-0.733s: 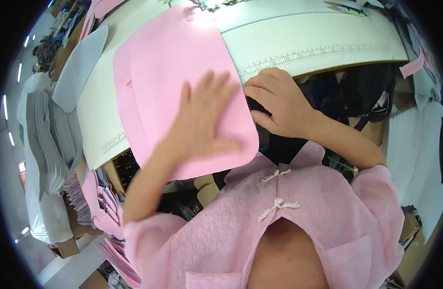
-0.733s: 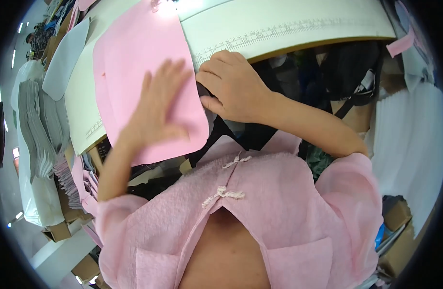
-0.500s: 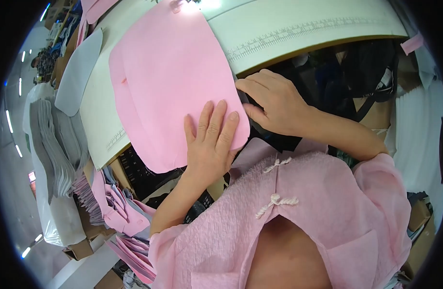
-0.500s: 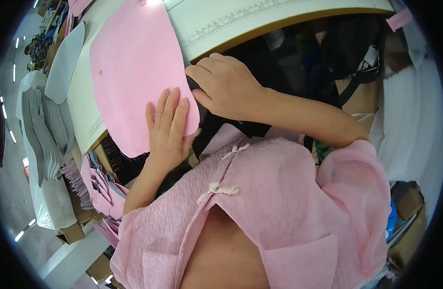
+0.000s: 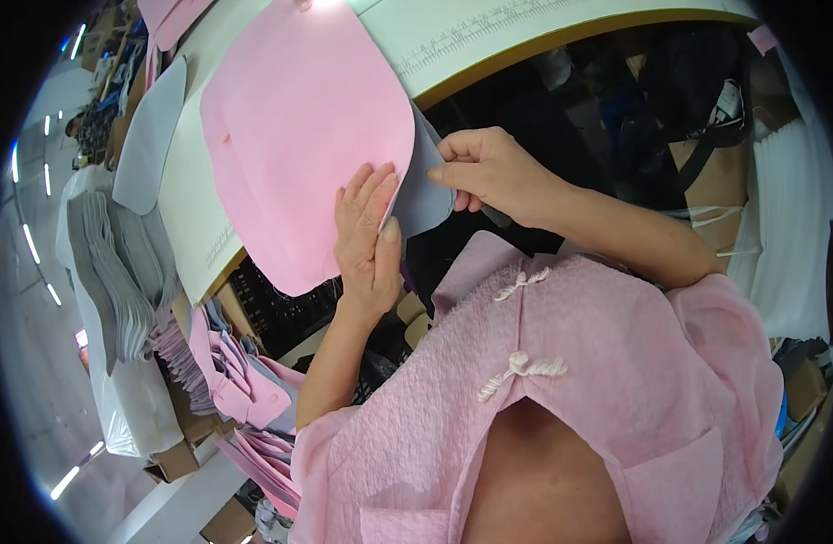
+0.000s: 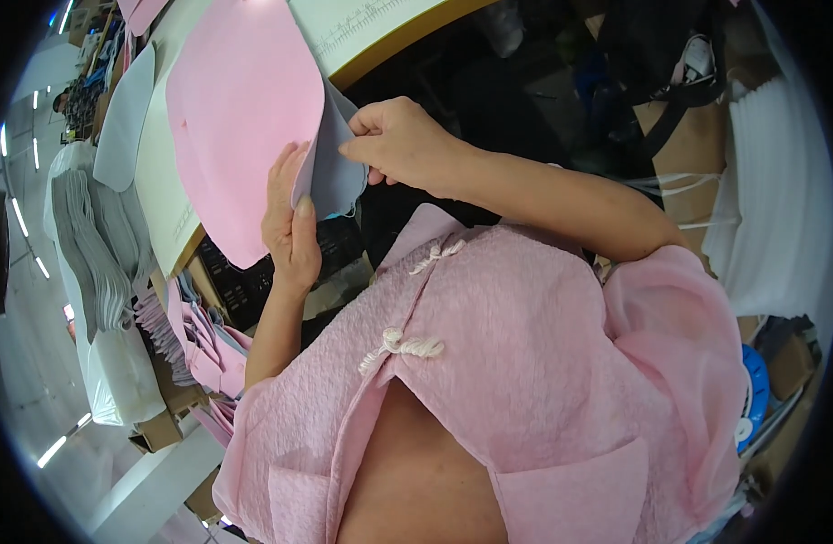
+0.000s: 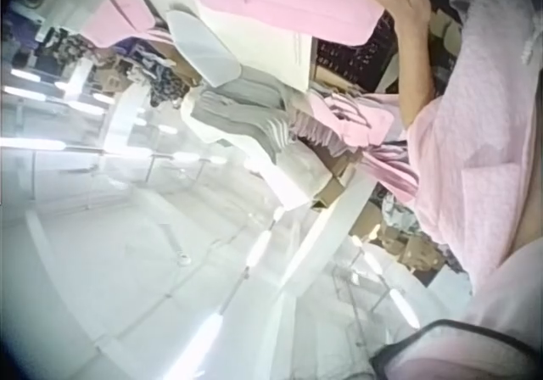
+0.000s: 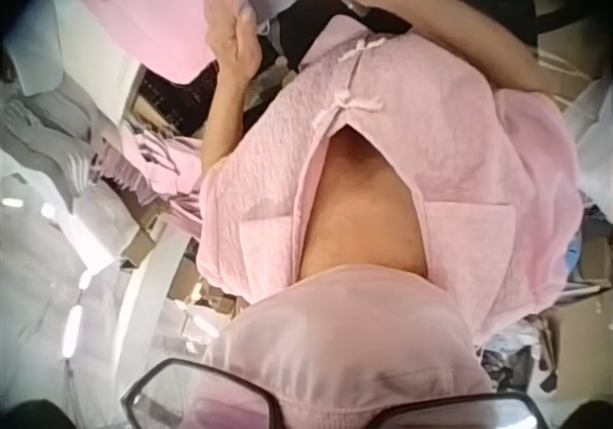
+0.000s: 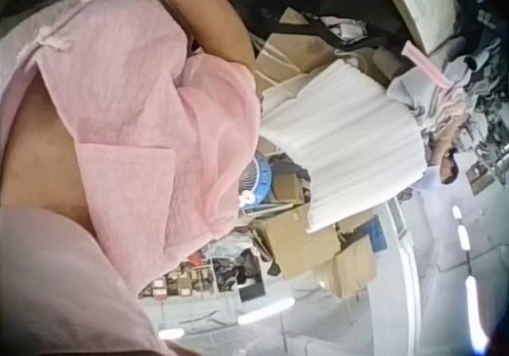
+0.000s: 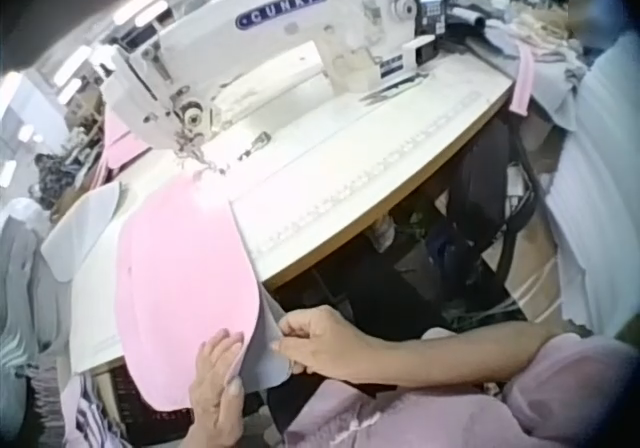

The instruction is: Sewing and assembling pink fabric bags using an industrial sewing machine.

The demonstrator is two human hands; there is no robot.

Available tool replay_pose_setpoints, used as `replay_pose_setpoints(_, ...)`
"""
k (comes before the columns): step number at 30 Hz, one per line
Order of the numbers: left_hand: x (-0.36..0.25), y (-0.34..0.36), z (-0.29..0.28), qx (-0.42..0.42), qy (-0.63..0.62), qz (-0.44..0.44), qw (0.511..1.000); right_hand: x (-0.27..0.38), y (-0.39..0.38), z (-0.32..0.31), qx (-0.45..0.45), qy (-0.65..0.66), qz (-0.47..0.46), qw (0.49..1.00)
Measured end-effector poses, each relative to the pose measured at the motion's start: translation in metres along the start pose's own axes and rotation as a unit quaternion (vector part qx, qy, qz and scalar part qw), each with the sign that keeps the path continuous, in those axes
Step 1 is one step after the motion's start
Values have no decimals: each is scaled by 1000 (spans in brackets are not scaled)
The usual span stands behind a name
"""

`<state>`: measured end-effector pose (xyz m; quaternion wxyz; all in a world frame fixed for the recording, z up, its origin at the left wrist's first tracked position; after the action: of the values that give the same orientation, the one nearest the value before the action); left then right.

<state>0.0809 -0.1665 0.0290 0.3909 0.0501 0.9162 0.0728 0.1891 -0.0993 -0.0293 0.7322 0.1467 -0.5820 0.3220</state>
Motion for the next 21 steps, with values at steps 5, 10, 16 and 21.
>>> replay_pose_setpoints(5, -9, -5, 5, -19, 111, 40, 993, -6, -1, 2, -4, 9, 17, 1000)
replay_pose_setpoints(10, -17, -8, 6, -45, 183, 65, 980, -11, -1, 0, -23, 42, 16, 999)
replay_pose_setpoints(16, -19, -9, 11, -49, 244, 81, 965, -14, -2, -2, -22, 35, 20, 999)
replay_pose_setpoints(21, -17, -9, 12, -46, 232, 82, 968, -17, -3, 4, 17, 162, 19, 986)
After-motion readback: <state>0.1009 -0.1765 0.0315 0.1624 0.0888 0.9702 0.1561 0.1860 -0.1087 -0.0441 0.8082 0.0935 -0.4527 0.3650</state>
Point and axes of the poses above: each hand's wrist, its own y-axis towards the middle knuckle, its own z-axis out of the palm, x = y × z, the point moved 8 cm from there along y, towards the middle knuckle, and after that the axes turned 8 degrees about -z, right-handed, at the moved point
